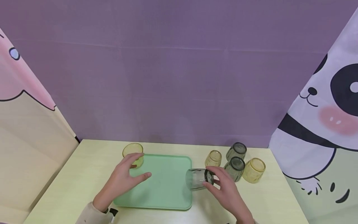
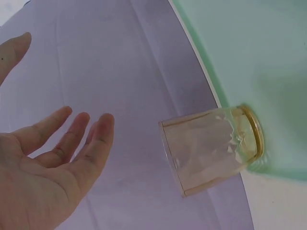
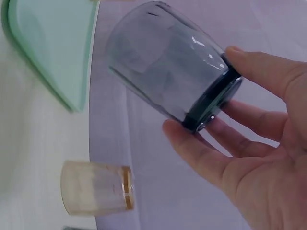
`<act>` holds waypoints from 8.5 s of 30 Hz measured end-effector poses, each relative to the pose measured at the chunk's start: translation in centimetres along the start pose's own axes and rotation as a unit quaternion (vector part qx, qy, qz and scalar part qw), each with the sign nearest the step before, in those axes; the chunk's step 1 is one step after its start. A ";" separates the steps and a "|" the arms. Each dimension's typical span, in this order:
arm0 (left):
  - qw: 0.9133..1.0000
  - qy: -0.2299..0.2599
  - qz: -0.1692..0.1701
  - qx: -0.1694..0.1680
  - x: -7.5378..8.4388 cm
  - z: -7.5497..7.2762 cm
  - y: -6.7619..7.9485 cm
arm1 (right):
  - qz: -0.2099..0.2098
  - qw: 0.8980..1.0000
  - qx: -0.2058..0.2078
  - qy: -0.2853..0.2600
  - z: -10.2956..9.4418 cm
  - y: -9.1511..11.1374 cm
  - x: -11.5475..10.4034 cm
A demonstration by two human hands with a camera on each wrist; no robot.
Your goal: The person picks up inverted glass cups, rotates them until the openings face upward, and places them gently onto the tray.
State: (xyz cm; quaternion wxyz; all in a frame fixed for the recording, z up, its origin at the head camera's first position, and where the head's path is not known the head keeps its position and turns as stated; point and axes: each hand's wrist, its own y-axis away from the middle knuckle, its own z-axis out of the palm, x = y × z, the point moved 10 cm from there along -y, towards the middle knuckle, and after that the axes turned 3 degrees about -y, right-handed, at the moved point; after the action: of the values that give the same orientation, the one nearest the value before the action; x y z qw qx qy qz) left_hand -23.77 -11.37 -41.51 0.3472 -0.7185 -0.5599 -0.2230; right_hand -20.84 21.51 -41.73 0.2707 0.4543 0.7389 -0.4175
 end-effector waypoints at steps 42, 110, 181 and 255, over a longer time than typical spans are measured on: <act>0.922 0.366 0.059 -0.109 3.6 6.3 1.1 | -0.027 0.941 0.014 -0.336 4.6 -1.5 -1.9; 0.995 0.088 0.025 -0.041 1.9 3.7 -2.1 | -0.032 0.996 0.039 -0.067 1.5 -1.7 -0.3; 0.971 -0.225 0.017 -0.078 -1.3 7.5 -7.1 | 0.034 0.941 0.019 0.336 -6.3 -3.5 7.5; 0.982 0.175 0.001 -0.065 2.7 3.8 -0.5 | 0.046 0.986 0.044 -0.154 -3.0 -1.5 0.6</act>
State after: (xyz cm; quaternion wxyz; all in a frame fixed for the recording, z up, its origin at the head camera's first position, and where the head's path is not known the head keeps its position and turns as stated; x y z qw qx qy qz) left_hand -23.78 -6.71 -41.92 0.3924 -0.6903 -0.4737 -0.3808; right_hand -22.52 24.00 -40.17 0.3803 0.4292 0.6477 -0.5016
